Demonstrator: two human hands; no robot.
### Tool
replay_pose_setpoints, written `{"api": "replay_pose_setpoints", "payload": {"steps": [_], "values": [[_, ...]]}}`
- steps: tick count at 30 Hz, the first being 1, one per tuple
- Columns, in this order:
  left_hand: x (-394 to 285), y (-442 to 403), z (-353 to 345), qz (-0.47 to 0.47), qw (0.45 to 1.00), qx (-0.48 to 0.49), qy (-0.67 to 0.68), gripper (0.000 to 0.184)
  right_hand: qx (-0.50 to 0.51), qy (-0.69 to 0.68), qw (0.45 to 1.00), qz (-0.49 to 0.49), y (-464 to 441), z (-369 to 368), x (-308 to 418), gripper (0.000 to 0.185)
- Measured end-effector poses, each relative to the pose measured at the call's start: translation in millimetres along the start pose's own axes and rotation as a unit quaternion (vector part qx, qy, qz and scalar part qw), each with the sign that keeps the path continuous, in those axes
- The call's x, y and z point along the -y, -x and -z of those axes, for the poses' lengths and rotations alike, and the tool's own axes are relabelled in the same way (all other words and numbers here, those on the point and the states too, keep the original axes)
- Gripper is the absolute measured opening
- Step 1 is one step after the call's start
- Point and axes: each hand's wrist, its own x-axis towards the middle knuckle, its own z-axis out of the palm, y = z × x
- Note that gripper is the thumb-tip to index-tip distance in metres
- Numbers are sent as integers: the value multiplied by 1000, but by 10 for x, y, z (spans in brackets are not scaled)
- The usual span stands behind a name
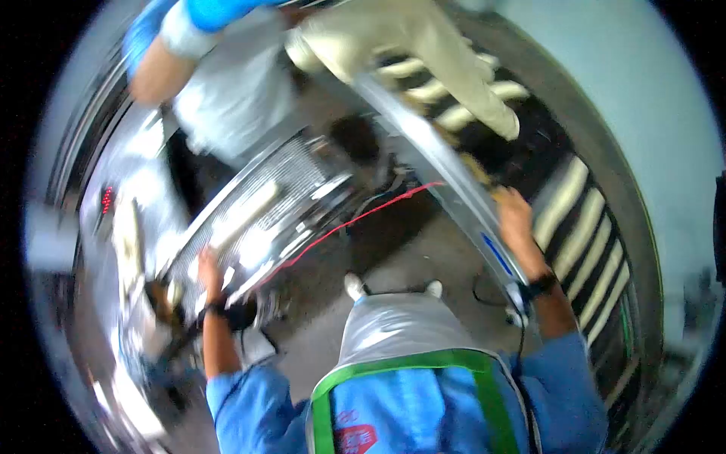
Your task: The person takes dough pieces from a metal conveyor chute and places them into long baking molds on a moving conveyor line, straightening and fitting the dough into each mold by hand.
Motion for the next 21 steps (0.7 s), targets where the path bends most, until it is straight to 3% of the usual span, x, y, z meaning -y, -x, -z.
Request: {"api": "replay_pose_setpoints", "payload": {"steps": [1, 2, 6, 9, 11, 13, 16, 17, 19, 21], "values": [[139, -18, 9, 29, 993, 53, 105, 60, -35, 44, 998, -15, 32, 25, 59, 25], [-113, -227, 406, 178, 960, 178, 119, 66, -5, 66, 996, -55, 70, 25, 127, 30], [-241, -465, 654, 122, 971, 193, 68, 60, 75, 47, 977, -195, 167, 287, 256, 44], [-276, -589, 638, 95, 975, 194, 58, 52, 80, -9, 975, -208, 176, 353, 230, 42], [-335, -733, 753, 68, 963, 245, 92, 43, 42, -9, 980, -195, 108, 283, 120, 35], [-275, -766, 650, 56, 966, 230, 104, 38, 83, -8, 970, -229, -123, 275, 84, 28], [50, -724, 354, -122, 965, 145, 181, 31, -29, -78, 981, -176, -474, 195, -38, 28], [-400, -802, 884, 89, 832, 250, 487, 30, -54, -91, 982, -157, -554, 217, -119, 30], [-1005, -889, 1611, 201, 767, 247, 557, 33, -70, -113, 982, -138, -894, 81, -228, 36], [-1516, -901, 2234, 197, 670, 182, 692, 41, -73, -186, 971, -128, -1216, -116, -260, 33]]}}
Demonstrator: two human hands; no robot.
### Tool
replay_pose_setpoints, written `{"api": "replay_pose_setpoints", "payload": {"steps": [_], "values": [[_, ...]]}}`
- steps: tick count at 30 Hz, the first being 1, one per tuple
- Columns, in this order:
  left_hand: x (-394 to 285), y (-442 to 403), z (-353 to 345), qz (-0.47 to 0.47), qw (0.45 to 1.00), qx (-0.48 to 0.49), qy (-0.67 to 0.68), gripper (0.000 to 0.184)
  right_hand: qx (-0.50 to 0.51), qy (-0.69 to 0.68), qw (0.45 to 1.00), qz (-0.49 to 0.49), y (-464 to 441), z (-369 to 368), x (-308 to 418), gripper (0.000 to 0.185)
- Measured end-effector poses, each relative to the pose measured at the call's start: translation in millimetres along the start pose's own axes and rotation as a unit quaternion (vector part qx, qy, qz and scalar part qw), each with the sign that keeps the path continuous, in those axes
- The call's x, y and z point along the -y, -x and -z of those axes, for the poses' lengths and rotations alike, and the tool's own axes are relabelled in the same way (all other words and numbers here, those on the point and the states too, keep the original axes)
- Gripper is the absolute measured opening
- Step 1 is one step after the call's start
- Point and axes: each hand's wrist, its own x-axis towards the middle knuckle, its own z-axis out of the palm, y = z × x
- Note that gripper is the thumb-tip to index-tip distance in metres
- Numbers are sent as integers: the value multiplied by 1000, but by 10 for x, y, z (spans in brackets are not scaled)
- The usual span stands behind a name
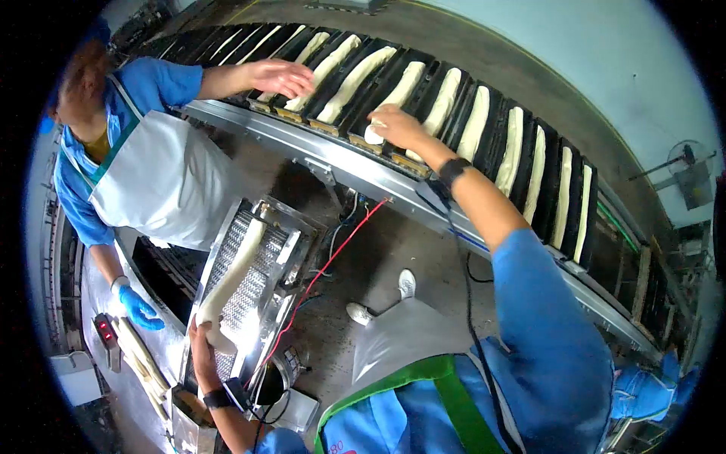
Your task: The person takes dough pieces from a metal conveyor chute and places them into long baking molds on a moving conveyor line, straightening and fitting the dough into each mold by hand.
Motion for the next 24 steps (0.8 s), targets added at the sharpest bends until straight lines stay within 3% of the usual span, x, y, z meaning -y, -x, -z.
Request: {"api": "replay_pose_setpoints", "payload": {"steps": [2, 5, 6, 8, 9, 10, 13, 14, 15, 17, 18, 19, 20, 21, 22, 23, 24], "values": [[-113, 139, -135, -3, 996, -30, 83, 45, 219, 90, 967, 93, -260, -228, -120, 25], [-328, 478, -273, -30, 986, -74, 146, 51, 262, 174, 946, 79, -364, -282, -156, 27], [-366, 606, -282, -47, 982, -78, 163, 52, 260, 170, 946, 88, -358, -314, -156, 27], [-450, 875, -347, -73, 977, -103, 170, 49, 47, 202, 976, 64, -269, -378, -160, 25], [-449, 981, -339, -76, 975, -125, 169, 49, 34, 202, 979, -2, -306, -471, -168, 31], [-441, 1071, -347, -78, 972, -143, 170, 50, 28, 202, 979, -3, -421, -512, -209, 31], [-418, 1203, -315, -72, 973, -160, 148, 53, 216, 40, 975, -5, -379, -163, 136, 29], [-404, 1186, -282, -72, 977, -149, 132, 54, 178, 51, 981, 56, -270, -261, 274, 24], [-458, 1179, -345, -63, 979, -149, 125, 54, 184, 40, 980, 58, -46, -187, 524, 22], [-546, 1113, -437, -62, 987, -117, 95, 55, 236, -117, 954, 141, 459, -81, 998, 26], [-633, 1098, -568, -61, 989, -110, 78, 54, 321, -303, 887, 133, 662, -79, 1150, 27], [-890, 1204, -853, -28, 993, -106, 37, 49, 364, -355, 841, 183, 838, -88, 1353, 26], [-1114, 1294, -1095, 1, 995, -102, -5, 45, 339, -447, 802, 204, 1060, -124, 1560, 26], [-711, 997, -578, -177, 958, 66, -214, 52, 335, -475, 780, 230, 1199, 120, 1765, 29], [-819, 952, -794, -184, 955, 89, -214, 52, 339, -524, 749, 223, 1309, 261, 1936, 31], [-1017, 999, -1167, -152, 980, 71, -103, 53, 318, -577, 731, 177, 1420, 336, 2096, 33], [-1130, 1051, -1399, -112, 992, 52, 8, 54, 289, -665, 673, 151, 1518, 454, 2214, 38]]}}
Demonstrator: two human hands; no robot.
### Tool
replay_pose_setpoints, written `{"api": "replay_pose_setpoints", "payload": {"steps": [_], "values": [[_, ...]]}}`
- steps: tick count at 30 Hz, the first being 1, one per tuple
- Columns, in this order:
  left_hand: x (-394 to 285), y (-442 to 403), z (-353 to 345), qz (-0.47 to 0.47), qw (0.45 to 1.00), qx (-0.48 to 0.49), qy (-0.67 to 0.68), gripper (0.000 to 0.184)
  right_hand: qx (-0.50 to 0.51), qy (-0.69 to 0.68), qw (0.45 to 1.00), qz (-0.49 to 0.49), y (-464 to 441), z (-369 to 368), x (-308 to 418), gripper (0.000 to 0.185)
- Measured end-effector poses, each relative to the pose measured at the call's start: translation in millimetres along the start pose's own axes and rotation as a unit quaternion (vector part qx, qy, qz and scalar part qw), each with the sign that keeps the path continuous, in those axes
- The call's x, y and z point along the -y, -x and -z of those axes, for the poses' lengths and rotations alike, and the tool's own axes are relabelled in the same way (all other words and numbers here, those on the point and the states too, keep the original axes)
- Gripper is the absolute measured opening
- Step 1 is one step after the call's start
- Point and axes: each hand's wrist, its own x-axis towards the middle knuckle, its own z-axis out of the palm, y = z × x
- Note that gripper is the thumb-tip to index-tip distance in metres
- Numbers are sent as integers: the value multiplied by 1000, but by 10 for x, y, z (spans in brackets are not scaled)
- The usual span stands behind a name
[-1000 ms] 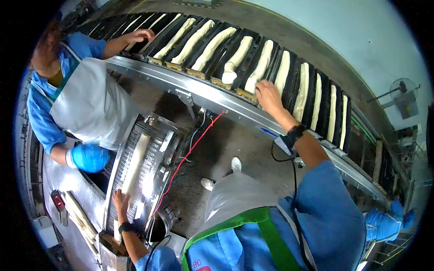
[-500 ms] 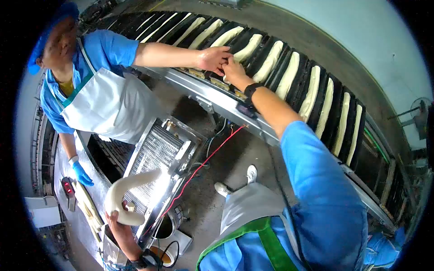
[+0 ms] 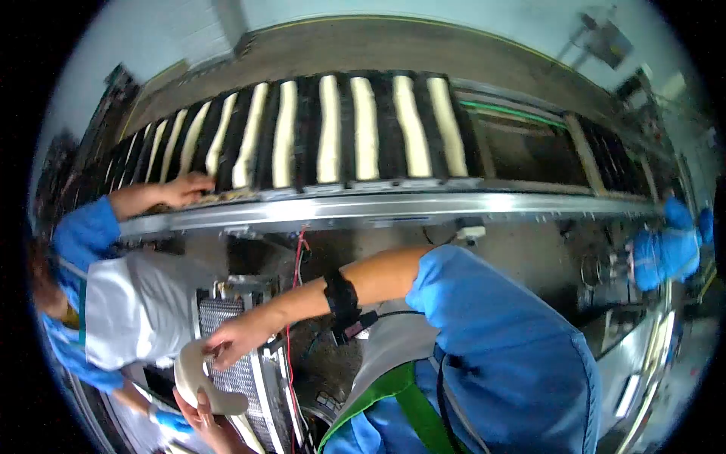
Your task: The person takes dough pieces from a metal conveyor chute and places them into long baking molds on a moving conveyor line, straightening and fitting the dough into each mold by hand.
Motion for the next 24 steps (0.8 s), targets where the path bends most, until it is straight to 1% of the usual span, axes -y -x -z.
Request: {"api": "replay_pose_setpoints", "payload": {"steps": [1, 2, 4, 5, 6, 8, 10, 11, 12, 13, 14, 15, 17, 18, 20, 22, 23, 24], "values": [[20, -112, -22, -27, 994, 110, -6, 52, -3, 2, 999, -37, 32, -71, 333, 45], [-89, -3, -326, -39, 996, 76, -25, 51, -59, -86, 994, -38, 60, -128, 272, 52], [-68, -131, -575, -89, 984, 151, -33, 52, -150, -88, 984, 32, 249, -79, 453, 60], [-106, -148, -704, -85, 972, 206, -79, 54, -200, -8, 980, 10, 418, -36, 620, 65], [-148, -172, -898, -187, 923, 329, -77, 54, -213, -51, 975, 27, 529, -16, 772, 62], [-348, 10, -1342, -294, 884, 318, -177, 52, -313, -46, 948, 42, 849, 93, 1159, 58], [-538, 164, -1592, -322, 843, 361, -234, 49, -347, 116, 920, 143, 1196, 308, 1347, 56], [-601, 242, -1736, -327, 820, 413, -223, 45, -362, 18, 928, 85, 1481, 265, 1586, 54], [-737, 334, -1910, -340, 773, 475, -248, 39, -435, -82, 893, 88, 1747, 202, 1760, 52], [-692, 370, -2063, -350, 770, 478, -237, 35, -454, -84, 884, 71, 2081, 187, 2000, 47], [-590, 394, -2217, -359, 766, 484, -225, 32, -525, -88, 845, 58, 2378, 204, 2177, 43], [-481, 313, -2231, -339, 773, 493, -212, 30, -531, -42, 844, 64, 2581, 202, 2321, 38], [-318, 230, -2401, -295, 787, 506, -196, 27, -580, 34, 809, 85, 3116, 296, 2582, 34], [-229, 174, -2454, -283, 786, 507, -211, 26, -620, 36, 780, 75, 3359, 332, 2740, 31], [-23, 120, -2546, -260, 796, 502, -216, 23, -670, 84, 734, 76, 3836, 451, 3029, 31], [203, 84, -2571, -162, 837, 488, -184, 21, -708, 175, 681, 67, 4201, 501, 3331, 30], [238, 92, -2625, -158, 839, 486, -187, 19, -711, 176, 678, 54, 4569, 662, 3458, 30], [280, 113, -2682, -116, 859, 470, -166, 19, -720, 204, 662, 50, 4835, 723, 3585, 28]]}}
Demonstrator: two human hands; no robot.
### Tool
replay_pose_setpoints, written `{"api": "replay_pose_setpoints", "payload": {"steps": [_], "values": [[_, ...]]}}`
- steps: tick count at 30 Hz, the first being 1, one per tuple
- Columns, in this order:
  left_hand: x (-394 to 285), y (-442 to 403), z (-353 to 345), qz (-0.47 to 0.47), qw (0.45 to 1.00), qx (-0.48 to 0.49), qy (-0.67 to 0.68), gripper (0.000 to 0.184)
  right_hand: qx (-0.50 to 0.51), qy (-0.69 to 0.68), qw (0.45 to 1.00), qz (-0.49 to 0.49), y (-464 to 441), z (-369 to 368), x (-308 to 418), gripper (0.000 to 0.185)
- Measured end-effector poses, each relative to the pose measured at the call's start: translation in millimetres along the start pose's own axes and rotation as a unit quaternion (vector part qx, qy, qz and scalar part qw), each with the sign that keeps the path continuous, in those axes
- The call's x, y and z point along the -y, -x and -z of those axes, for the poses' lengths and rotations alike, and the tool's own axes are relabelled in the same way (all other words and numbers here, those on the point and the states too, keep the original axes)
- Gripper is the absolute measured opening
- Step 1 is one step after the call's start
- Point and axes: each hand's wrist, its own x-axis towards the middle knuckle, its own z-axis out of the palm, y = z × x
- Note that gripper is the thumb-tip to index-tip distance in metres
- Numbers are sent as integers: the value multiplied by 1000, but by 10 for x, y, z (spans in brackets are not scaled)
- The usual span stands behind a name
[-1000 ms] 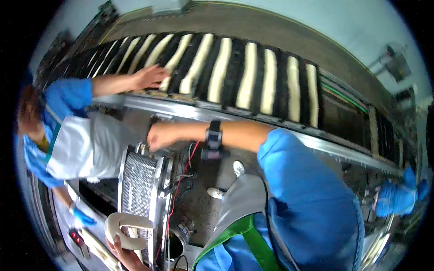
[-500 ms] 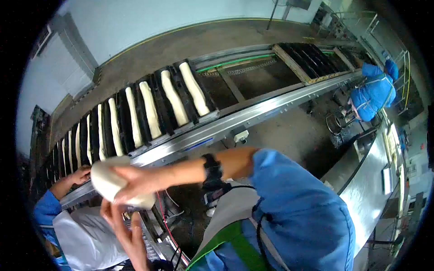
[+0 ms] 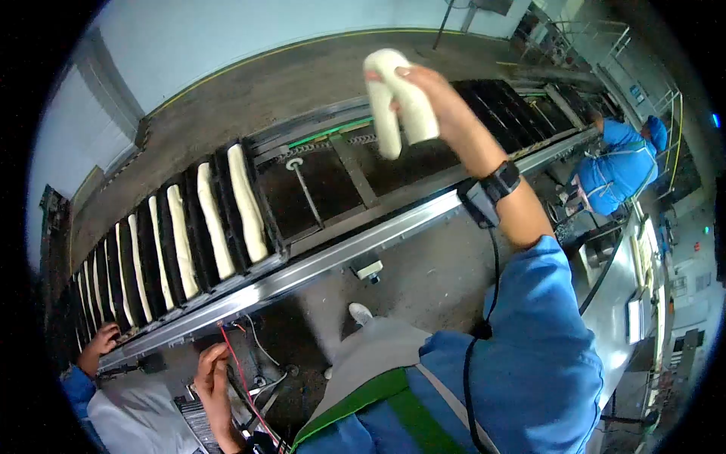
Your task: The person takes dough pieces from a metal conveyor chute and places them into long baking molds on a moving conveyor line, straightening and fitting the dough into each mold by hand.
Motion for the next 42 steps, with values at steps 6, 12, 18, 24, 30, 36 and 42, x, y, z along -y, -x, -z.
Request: {"api": "replay_pose_setpoints", "payload": {"steps": [6, 12, 18, 24, 30, 36, 42], "values": [[114, -230, -167, 73, 996, -41, 38, 20, -81, 21, 996, 40, -147, 1167, 186, 36], [91, -437, -435, 89, 996, -5, 12, 19, -73, -31, 952, -295, 146, 2438, -782, 46], [47, -525, -518, 118, 992, 45, 6, 17, -71, 185, 865, -460, 356, 2568, -1333, 56], [40, -594, -585, 108, 991, 70, 22, 20, 20, 669, 699, -250, 88, 2432, -2097, 54], [-4, -296, -474, 106, 993, 41, -9, 23, 160, 637, 754, 33, 325, 2131, -2396, 41], [774, 534, -210, 46, 992, -83, -85, 24, 171, 749, 638, -59, 466, 1761, -2418, 41], [1835, 1868, -3, 213, 921, -277, -169, 28, 168, 835, 519, -70, 153, 1441, -2474, 41]]}}
